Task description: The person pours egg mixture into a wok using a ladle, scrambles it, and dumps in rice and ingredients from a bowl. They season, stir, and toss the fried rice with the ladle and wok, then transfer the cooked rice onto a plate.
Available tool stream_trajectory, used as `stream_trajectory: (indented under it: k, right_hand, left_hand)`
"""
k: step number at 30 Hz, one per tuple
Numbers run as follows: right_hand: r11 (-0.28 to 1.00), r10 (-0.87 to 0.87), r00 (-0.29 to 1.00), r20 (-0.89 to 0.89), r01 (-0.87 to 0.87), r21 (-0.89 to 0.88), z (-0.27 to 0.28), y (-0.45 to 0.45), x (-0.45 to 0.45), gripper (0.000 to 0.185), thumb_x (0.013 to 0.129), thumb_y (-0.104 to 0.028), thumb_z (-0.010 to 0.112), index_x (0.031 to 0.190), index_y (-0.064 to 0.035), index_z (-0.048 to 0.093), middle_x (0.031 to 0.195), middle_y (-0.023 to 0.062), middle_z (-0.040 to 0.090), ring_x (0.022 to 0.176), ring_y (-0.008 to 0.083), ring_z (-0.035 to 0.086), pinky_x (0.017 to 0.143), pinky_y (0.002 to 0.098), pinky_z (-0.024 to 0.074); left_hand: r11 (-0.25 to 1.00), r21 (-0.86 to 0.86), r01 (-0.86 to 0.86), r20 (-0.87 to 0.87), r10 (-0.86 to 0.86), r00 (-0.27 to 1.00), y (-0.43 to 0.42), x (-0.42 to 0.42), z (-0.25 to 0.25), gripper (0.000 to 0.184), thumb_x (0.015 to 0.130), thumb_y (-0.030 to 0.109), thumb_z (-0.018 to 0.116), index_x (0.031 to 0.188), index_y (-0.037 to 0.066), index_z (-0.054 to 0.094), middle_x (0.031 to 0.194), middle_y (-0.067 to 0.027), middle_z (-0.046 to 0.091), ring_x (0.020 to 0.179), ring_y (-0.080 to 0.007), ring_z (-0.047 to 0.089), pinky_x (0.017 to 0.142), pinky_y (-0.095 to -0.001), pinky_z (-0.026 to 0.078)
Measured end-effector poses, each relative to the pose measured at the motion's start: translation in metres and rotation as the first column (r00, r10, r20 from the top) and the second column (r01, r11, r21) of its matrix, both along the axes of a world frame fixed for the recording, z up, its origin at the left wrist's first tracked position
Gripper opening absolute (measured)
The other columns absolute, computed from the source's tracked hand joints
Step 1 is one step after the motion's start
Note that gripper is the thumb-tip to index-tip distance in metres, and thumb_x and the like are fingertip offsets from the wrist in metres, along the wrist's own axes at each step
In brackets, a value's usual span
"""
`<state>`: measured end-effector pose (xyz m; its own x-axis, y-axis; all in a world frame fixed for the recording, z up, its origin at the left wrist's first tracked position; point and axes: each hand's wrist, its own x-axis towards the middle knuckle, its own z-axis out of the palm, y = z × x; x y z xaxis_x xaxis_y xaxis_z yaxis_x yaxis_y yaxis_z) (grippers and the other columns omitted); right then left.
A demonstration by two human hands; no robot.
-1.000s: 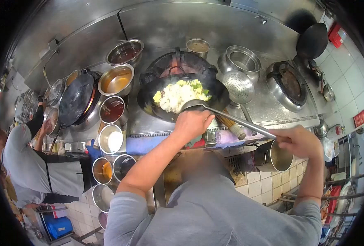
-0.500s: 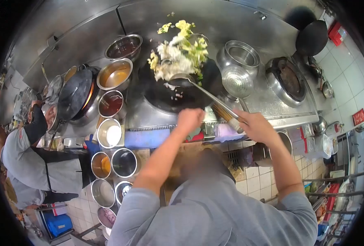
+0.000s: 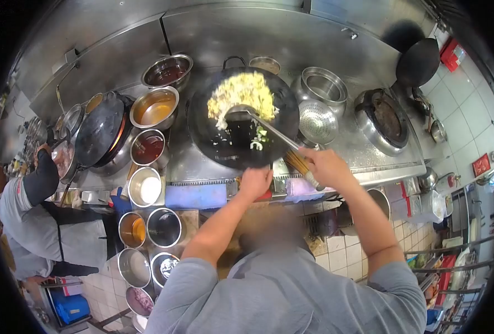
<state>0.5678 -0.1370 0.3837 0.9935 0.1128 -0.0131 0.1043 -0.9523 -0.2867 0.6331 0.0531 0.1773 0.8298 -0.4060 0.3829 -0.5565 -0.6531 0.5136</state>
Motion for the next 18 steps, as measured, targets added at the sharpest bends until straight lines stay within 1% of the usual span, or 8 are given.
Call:
stream_trajectory:
  k: [3, 5, 9, 10, 12, 13, 14, 18]
  right_hand:
    - [0.998, 0.018, 0.994, 0.108, -0.025, 0.061, -0.016, -0.004, -0.014, 0.040, 0.087, -0.014, 0.055, 0.126, -0.0146, 0.059, 0.089, 0.0214, 0.067, 0.083, 0.0399, 0.064, 0.075, 0.0486, 0.0499]
    - [0.984, -0.018, 1.000, 0.023, 0.014, 0.176, 0.005, -0.010, -0.032, 0.042, 0.086, -0.012, 0.058, 0.128, -0.0139, 0.057, 0.093, 0.0197, 0.068, 0.086, 0.0374, 0.065, 0.076, 0.0442, 0.0513]
    - [0.959, -0.053, 0.998, -0.035, 0.060, 0.277, 0.062, -0.022, -0.072, 0.047, 0.084, -0.005, 0.062, 0.130, -0.0119, 0.056, 0.090, 0.0172, 0.068, 0.083, 0.0330, 0.067, 0.075, 0.0371, 0.0516]
    - [0.948, -0.102, 0.995, 0.006, 0.096, 0.304, 0.071, -0.024, -0.077, 0.047, 0.084, -0.003, 0.061, 0.130, -0.0116, 0.056, 0.088, 0.0163, 0.068, 0.081, 0.0313, 0.067, 0.075, 0.0351, 0.0511]
    - [0.947, -0.128, 0.983, 0.129, 0.083, 0.309, 0.084, -0.021, -0.078, 0.055, 0.085, 0.001, 0.057, 0.137, -0.0133, 0.049, 0.080, 0.0146, 0.065, 0.073, 0.0283, 0.064, 0.071, 0.0316, 0.0493]
    - [0.948, -0.124, 0.984, 0.128, 0.079, 0.308, 0.076, -0.019, -0.069, 0.055, 0.085, 0.001, 0.057, 0.137, -0.0133, 0.049, 0.080, 0.0146, 0.065, 0.073, 0.0283, 0.064, 0.071, 0.0316, 0.0493]
    - [0.948, -0.112, 0.984, 0.142, 0.063, 0.312, 0.057, -0.019, -0.055, 0.059, 0.086, 0.000, 0.057, 0.141, -0.0150, 0.043, 0.081, 0.0155, 0.065, 0.072, 0.0301, 0.064, 0.070, 0.0343, 0.0498]
    - [0.955, -0.106, 0.985, 0.135, 0.063, 0.291, -0.035, 0.003, 0.018, 0.066, 0.090, -0.011, 0.056, 0.149, -0.0190, 0.027, 0.083, 0.0214, 0.066, 0.071, 0.0398, 0.063, 0.069, 0.0478, 0.0491]
  left_hand:
    - [0.995, -0.063, 0.080, -0.191, -0.091, 0.977, 0.009, -0.036, 0.034, 0.031, 0.087, 0.031, 0.060, 0.070, 0.006, 0.068, 0.063, -0.0189, 0.063, 0.064, -0.0399, 0.064, 0.066, -0.0496, 0.052]
    - [0.997, 0.023, 0.069, -0.018, -0.069, 0.997, 0.013, -0.016, 0.067, 0.031, 0.086, 0.033, 0.060, 0.070, 0.008, 0.069, 0.061, -0.0167, 0.063, 0.060, -0.0385, 0.063, 0.061, -0.0477, 0.052]
    - [1.000, 0.002, 0.002, 0.035, -0.002, 0.999, 0.023, 0.052, 0.059, 0.030, 0.087, 0.035, 0.058, 0.076, 0.010, 0.070, 0.069, -0.0129, 0.066, 0.069, -0.0349, 0.064, 0.071, -0.0454, 0.049]
    - [0.997, 0.073, -0.034, -0.007, 0.035, 0.999, 0.026, 0.061, 0.054, 0.027, 0.088, 0.035, 0.058, 0.081, 0.012, 0.071, 0.079, -0.0102, 0.067, 0.084, -0.0304, 0.064, 0.078, -0.0466, 0.045]
    - [0.983, 0.059, -0.172, 0.045, 0.170, 0.984, 0.023, 0.062, 0.033, 0.027, 0.088, 0.035, 0.059, 0.083, 0.012, 0.071, 0.083, -0.0088, 0.067, 0.090, -0.0289, 0.062, 0.079, -0.0477, 0.044]
    - [0.953, 0.037, -0.300, 0.097, 0.296, 0.950, 0.021, 0.060, 0.031, 0.026, 0.088, 0.035, 0.059, 0.084, 0.013, 0.071, 0.086, -0.0073, 0.066, 0.095, -0.0274, 0.061, 0.080, -0.0487, 0.043]
    - [0.956, 0.054, -0.287, -0.026, 0.289, 0.957, 0.022, 0.061, 0.029, 0.025, 0.088, 0.035, 0.060, 0.086, 0.013, 0.071, 0.090, -0.0061, 0.065, 0.101, -0.0279, 0.058, 0.079, -0.0506, 0.042]
    - [0.952, 0.070, -0.299, -0.024, 0.301, 0.953, 0.016, 0.065, 0.021, 0.023, 0.088, 0.034, 0.060, 0.086, 0.014, 0.071, 0.090, -0.0059, 0.065, 0.097, -0.0277, 0.059, 0.078, -0.0493, 0.043]
